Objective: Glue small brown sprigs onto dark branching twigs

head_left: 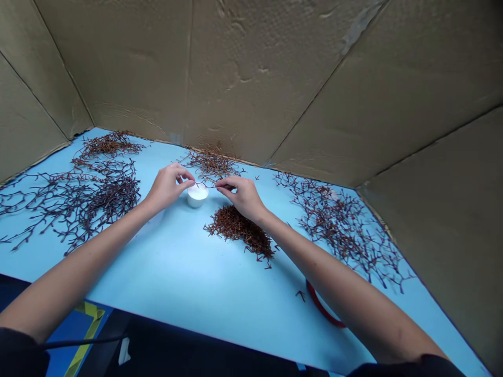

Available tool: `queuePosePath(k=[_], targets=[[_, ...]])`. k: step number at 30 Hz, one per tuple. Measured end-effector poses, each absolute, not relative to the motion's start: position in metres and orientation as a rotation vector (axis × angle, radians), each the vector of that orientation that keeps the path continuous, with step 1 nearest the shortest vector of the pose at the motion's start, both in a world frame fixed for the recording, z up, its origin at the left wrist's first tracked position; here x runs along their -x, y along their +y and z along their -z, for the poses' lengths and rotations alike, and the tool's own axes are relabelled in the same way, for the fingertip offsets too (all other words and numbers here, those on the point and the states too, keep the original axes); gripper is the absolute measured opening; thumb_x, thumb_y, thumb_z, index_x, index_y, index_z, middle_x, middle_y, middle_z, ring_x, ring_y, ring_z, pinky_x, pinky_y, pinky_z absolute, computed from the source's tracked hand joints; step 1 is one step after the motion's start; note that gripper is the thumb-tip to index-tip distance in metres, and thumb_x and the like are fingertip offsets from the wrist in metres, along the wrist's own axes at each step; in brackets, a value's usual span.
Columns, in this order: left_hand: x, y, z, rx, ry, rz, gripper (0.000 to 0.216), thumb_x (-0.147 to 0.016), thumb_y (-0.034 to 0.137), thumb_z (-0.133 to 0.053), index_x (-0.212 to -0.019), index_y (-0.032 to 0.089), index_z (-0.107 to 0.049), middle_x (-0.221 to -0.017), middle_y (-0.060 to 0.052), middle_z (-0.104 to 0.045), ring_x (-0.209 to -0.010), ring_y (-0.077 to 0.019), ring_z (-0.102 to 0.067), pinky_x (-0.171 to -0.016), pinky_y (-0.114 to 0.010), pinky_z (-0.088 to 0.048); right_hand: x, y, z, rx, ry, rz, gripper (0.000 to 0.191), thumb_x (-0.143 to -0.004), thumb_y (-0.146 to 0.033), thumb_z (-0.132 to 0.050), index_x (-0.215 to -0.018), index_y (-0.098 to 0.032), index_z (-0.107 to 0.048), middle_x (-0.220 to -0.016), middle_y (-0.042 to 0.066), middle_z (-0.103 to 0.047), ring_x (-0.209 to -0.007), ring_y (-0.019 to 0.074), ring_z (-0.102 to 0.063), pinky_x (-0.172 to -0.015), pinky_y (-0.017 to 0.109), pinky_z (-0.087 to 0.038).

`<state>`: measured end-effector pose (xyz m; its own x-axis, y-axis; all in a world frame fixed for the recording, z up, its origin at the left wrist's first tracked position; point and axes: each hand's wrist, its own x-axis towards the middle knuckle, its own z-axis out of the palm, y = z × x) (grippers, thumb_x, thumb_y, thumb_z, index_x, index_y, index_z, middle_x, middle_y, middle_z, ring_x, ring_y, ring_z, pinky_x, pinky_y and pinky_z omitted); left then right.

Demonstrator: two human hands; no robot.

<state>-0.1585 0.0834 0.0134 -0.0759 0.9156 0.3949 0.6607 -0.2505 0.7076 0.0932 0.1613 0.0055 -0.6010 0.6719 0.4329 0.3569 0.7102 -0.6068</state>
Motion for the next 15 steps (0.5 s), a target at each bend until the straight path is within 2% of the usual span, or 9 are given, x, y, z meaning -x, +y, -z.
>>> queuePosePath(k=[7,15], targets=[[0.156,0.082,-0.018,-1.901,1.692,-1.290,0.006,-0.090,0.023,-0.078,-0.091,0.022,-0.084,-0.093,-0.005,-0.074,-0.080,-0.0182,-0.065,-0.078,-0.033,-0.051,-0.097,0.159,-0.014,0.793,-2.221,-0.594,0.010,-0.097,-0.025,-0.072,-0.098,-0.023,-0.081,-0.097,0.007,-0.082,-0.087,0.0221,-0.073,-0.080,0.036,-0.057],[0.165,0.080,-0.010,-1.851,1.716,-1.340,0.008,-0.088,0.018,-0.078,-0.092,0.021,-0.084,-0.098,-0.005,-0.075,-0.078,-0.0164,-0.065,-0.075,-0.030,-0.052,-0.084,0.159,-0.005,0.790,-2.240,-0.619,0.012,-0.092,-0.015,-0.073,-0.097,-0.021,-0.082,-0.097,0.006,-0.082,-0.087,0.0213,-0.073,-0.083,0.035,-0.057]])
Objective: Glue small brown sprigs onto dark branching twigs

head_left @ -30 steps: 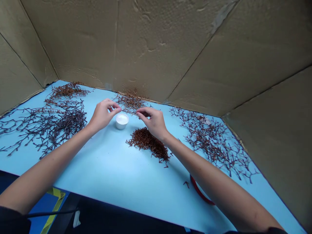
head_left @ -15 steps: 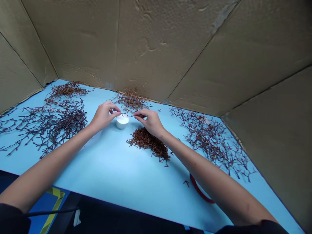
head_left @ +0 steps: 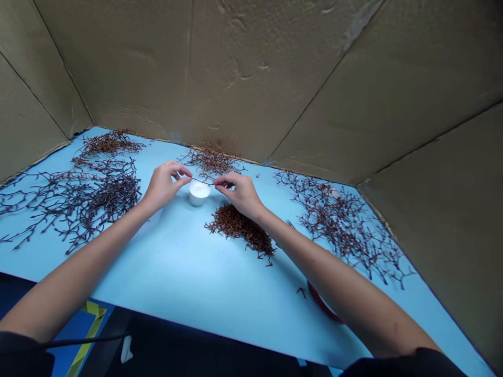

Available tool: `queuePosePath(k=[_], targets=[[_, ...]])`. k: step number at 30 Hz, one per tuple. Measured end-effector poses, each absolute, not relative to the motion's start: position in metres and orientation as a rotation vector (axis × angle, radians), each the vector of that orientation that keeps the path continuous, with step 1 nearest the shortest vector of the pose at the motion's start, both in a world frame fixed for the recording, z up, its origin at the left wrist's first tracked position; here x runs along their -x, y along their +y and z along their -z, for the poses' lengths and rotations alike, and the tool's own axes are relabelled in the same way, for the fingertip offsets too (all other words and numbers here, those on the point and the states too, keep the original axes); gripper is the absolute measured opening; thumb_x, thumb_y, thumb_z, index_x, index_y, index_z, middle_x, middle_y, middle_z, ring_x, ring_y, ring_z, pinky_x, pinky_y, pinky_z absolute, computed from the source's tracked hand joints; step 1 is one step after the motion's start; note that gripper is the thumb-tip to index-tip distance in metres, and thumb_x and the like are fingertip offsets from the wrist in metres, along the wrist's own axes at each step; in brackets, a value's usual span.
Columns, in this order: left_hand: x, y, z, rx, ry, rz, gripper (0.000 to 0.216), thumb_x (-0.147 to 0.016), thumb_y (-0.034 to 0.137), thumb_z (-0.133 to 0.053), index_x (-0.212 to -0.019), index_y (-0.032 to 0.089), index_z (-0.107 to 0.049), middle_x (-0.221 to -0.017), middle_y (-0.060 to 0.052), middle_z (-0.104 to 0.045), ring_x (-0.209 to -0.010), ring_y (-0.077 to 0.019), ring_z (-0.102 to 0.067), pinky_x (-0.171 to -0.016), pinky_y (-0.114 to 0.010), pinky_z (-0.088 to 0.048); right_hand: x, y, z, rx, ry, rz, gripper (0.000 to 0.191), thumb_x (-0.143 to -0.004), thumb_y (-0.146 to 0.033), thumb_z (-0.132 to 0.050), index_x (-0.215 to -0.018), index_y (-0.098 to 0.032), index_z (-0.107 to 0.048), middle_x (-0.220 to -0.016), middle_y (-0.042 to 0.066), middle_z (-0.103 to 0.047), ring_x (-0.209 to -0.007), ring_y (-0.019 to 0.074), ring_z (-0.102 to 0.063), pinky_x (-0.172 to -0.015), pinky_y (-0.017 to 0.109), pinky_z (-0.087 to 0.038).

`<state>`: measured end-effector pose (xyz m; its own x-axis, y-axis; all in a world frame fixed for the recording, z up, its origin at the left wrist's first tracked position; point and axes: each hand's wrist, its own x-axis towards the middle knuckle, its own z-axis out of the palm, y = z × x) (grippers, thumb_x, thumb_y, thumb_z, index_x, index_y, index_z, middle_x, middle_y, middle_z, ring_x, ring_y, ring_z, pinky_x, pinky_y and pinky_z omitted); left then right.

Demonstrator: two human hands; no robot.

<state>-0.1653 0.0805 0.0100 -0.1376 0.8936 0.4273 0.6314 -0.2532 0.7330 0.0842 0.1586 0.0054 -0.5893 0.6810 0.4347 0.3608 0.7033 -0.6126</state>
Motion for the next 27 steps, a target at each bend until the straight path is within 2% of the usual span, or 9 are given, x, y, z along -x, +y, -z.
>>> queuePosePath(k=[9,17,27], targets=[[0.168,0.077,-0.015,-1.922,1.723,-1.283,0.007,-0.089,0.022,-0.078,-0.093,0.022,-0.084,-0.095,-0.004,-0.072,-0.083,-0.0188,-0.067,-0.078,-0.032,-0.051,-0.086,0.158,-0.005,0.769,-2.296,-0.571,0.013,-0.094,-0.015,-0.072,-0.098,-0.022,-0.082,-0.098,0.006,-0.082,-0.091,0.0223,-0.074,-0.085,0.035,-0.055],[0.166,0.072,-0.016,-1.960,1.769,-1.244,0.006,-0.089,0.023,-0.078,-0.092,0.023,-0.084,-0.095,-0.004,-0.071,-0.078,-0.0184,-0.063,-0.080,-0.034,-0.051,-0.085,0.155,-0.007,0.741,-2.359,-0.509,0.016,-0.096,-0.014,-0.068,-0.098,-0.022,-0.081,-0.098,0.007,-0.081,-0.092,0.0230,-0.073,-0.088,0.036,-0.054],[0.164,0.067,-0.023,-1.936,1.740,-1.308,0.009,-0.091,0.026,-0.075,-0.094,0.021,-0.082,-0.099,-0.005,-0.075,-0.081,-0.0182,-0.067,-0.077,-0.033,-0.050,-0.086,0.151,-0.017,0.729,-2.319,-0.504,0.013,-0.095,-0.015,-0.071,-0.098,-0.022,-0.081,-0.100,0.007,-0.082,-0.093,0.0232,-0.074,-0.089,0.037,-0.055]])
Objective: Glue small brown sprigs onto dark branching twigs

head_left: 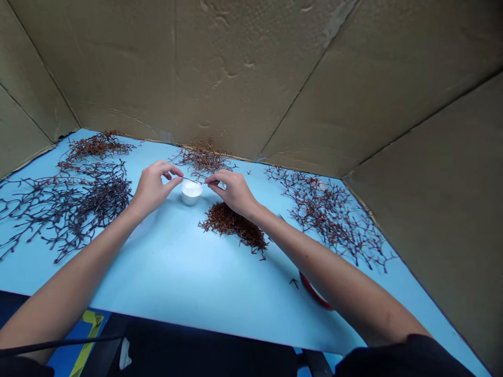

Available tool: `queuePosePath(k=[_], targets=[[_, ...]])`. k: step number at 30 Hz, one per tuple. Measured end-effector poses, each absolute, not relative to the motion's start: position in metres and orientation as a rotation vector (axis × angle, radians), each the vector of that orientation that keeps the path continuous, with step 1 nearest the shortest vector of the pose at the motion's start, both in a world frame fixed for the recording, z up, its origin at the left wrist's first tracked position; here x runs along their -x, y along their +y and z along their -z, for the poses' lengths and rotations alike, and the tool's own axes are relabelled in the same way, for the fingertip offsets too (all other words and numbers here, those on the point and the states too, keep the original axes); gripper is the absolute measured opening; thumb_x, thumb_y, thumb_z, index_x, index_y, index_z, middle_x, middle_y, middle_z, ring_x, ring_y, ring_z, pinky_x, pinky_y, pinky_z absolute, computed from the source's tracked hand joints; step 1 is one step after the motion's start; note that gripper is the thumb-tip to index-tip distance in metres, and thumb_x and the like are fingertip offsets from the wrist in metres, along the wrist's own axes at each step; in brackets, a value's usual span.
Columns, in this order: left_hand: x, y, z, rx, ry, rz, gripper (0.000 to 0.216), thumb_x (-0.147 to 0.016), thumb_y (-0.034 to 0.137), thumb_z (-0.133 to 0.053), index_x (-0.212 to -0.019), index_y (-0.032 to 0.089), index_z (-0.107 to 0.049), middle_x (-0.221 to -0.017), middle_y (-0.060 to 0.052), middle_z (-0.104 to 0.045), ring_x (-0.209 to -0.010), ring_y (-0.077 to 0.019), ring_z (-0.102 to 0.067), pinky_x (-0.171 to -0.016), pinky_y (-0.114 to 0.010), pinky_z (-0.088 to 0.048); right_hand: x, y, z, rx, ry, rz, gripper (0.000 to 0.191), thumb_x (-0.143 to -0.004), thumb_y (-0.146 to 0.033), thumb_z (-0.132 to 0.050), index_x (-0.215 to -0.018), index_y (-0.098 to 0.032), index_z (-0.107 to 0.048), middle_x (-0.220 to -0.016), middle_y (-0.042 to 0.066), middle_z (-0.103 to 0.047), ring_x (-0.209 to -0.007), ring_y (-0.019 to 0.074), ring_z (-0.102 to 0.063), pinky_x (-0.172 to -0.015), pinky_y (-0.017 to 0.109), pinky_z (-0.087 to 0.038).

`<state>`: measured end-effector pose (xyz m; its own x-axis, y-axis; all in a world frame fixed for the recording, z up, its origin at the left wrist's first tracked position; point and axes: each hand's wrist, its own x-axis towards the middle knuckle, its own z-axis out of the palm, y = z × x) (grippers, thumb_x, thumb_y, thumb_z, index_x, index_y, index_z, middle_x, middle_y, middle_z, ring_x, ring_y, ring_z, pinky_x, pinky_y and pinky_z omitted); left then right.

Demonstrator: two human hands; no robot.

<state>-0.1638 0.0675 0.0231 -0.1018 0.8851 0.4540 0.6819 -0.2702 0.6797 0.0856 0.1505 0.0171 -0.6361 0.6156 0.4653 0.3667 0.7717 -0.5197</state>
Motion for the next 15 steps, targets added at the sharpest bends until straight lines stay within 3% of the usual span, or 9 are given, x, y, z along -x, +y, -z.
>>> queuePosePath(k=[8,15], targets=[[0.153,0.042,-0.056,-1.890,1.578,-1.337,0.014,-0.091,0.036,-0.077,-0.094,0.024,-0.082,-0.104,-0.005,-0.080,-0.089,-0.0211,-0.071,-0.074,-0.032,-0.052,-0.112,0.102,-0.062,0.829,-2.000,-0.711,0.009,-0.096,-0.028,-0.077,-0.100,-0.024,-0.084,-0.103,0.006,-0.084,-0.095,0.0233,-0.077,-0.090,0.040,-0.061],[0.133,0.020,-0.086,-2.030,1.389,-1.217,0.029,-0.090,0.043,-0.079,-0.116,0.030,-0.081,-0.116,-0.005,-0.080,-0.100,-0.0241,-0.072,-0.080,-0.034,-0.056,-0.152,0.071,-0.112,0.913,-2.026,-0.743,0.008,-0.094,-0.029,-0.079,-0.096,-0.023,-0.085,-0.097,0.005,-0.085,-0.093,0.0239,-0.079,-0.090,0.042,-0.064]])
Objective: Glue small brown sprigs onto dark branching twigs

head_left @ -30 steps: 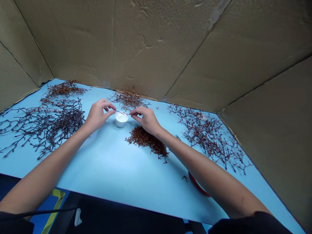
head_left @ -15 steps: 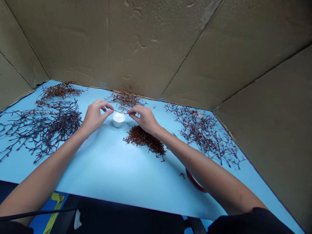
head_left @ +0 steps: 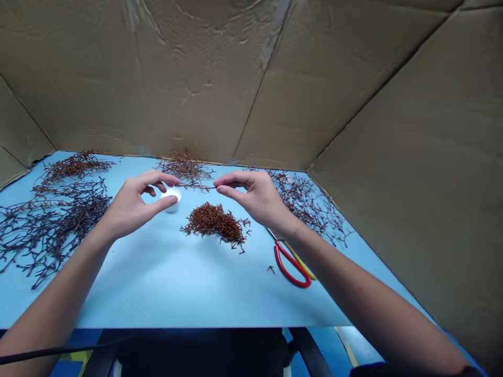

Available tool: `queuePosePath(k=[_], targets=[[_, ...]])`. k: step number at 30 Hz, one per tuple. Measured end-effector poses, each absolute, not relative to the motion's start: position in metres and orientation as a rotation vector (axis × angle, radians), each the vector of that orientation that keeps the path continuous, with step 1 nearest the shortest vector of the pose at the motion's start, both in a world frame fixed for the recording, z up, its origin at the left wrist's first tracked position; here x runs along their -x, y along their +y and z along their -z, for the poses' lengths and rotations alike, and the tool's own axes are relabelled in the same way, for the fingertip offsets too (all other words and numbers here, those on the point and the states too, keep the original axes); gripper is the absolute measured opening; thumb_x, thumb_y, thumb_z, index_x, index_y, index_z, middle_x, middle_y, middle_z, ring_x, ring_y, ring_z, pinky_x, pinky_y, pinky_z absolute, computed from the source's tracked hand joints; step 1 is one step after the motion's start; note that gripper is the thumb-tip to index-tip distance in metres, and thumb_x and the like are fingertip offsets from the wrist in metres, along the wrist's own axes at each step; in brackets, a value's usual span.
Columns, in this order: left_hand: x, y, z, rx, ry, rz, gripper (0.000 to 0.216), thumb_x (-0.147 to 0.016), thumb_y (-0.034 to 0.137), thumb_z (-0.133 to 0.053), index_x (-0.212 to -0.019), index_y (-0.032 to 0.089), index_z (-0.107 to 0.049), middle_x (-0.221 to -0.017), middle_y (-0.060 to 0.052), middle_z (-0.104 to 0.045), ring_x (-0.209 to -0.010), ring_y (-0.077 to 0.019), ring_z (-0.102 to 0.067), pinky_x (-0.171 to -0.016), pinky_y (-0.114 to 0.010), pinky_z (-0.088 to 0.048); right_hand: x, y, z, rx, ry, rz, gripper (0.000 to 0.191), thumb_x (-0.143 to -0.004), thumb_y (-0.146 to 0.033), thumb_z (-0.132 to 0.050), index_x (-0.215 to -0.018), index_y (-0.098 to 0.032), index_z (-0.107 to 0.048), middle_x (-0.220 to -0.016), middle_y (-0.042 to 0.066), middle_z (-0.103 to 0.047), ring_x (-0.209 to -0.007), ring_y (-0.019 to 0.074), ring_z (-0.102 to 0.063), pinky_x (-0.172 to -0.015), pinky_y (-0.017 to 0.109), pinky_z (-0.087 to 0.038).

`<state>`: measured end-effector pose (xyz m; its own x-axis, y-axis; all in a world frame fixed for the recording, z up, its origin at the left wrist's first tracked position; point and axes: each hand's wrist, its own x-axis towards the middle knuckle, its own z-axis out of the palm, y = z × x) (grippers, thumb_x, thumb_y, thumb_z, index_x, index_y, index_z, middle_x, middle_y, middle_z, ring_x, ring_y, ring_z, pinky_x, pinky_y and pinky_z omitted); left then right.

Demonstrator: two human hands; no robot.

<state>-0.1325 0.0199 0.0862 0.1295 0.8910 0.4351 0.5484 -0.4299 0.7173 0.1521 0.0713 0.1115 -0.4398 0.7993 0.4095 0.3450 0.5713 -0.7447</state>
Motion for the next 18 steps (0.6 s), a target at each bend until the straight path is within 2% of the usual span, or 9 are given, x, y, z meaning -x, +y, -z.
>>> queuePosePath(k=[4,8,14,18], targets=[[0.118,0.022,-0.091,-2.100,1.334,-1.200,0.024,-0.091,0.038,-0.079,-0.113,0.031,-0.082,-0.111,-0.003,-0.080,-0.099,-0.0228,-0.071,-0.080,-0.034,-0.054,-0.168,0.066,-0.133,0.947,-2.085,-0.765,0.008,-0.093,-0.028,-0.080,-0.093,-0.021,-0.084,-0.091,0.005,-0.084,-0.087,0.0227,-0.078,-0.082,0.039,-0.064],[0.102,0.024,-0.088,-2.116,1.272,-1.142,0.024,-0.089,0.040,-0.080,-0.111,0.029,-0.082,-0.108,-0.004,-0.081,-0.096,-0.0227,-0.070,-0.079,-0.035,-0.053,-0.178,0.060,-0.145,0.944,-2.143,-0.757,0.009,-0.093,-0.028,-0.079,-0.092,-0.022,-0.084,-0.089,0.004,-0.084,-0.085,0.0218,-0.077,-0.078,0.037,-0.063],[0.083,0.023,-0.077,-2.009,1.249,-1.136,0.023,-0.089,0.041,-0.082,-0.108,0.028,-0.082,-0.108,-0.005,-0.083,-0.096,-0.0232,-0.074,-0.082,-0.035,-0.058,-0.188,0.056,-0.147,0.965,-2.191,-0.768,0.009,-0.094,-0.027,-0.077,-0.092,-0.022,-0.084,-0.088,0.003,-0.083,-0.082,0.0209,-0.076,-0.074,0.035,-0.060],[0.077,0.022,-0.069,-1.954,1.248,-1.186,0.019,-0.089,0.041,-0.081,-0.102,0.026,-0.081,-0.100,-0.005,-0.083,-0.093,-0.0239,-0.077,-0.081,-0.035,-0.061,-0.190,0.058,-0.142,0.997,-2.215,-0.780,0.009,-0.093,-0.020,-0.077,-0.091,-0.022,-0.084,-0.087,0.002,-0.084,-0.082,0.0203,-0.077,-0.073,0.033,-0.059]])
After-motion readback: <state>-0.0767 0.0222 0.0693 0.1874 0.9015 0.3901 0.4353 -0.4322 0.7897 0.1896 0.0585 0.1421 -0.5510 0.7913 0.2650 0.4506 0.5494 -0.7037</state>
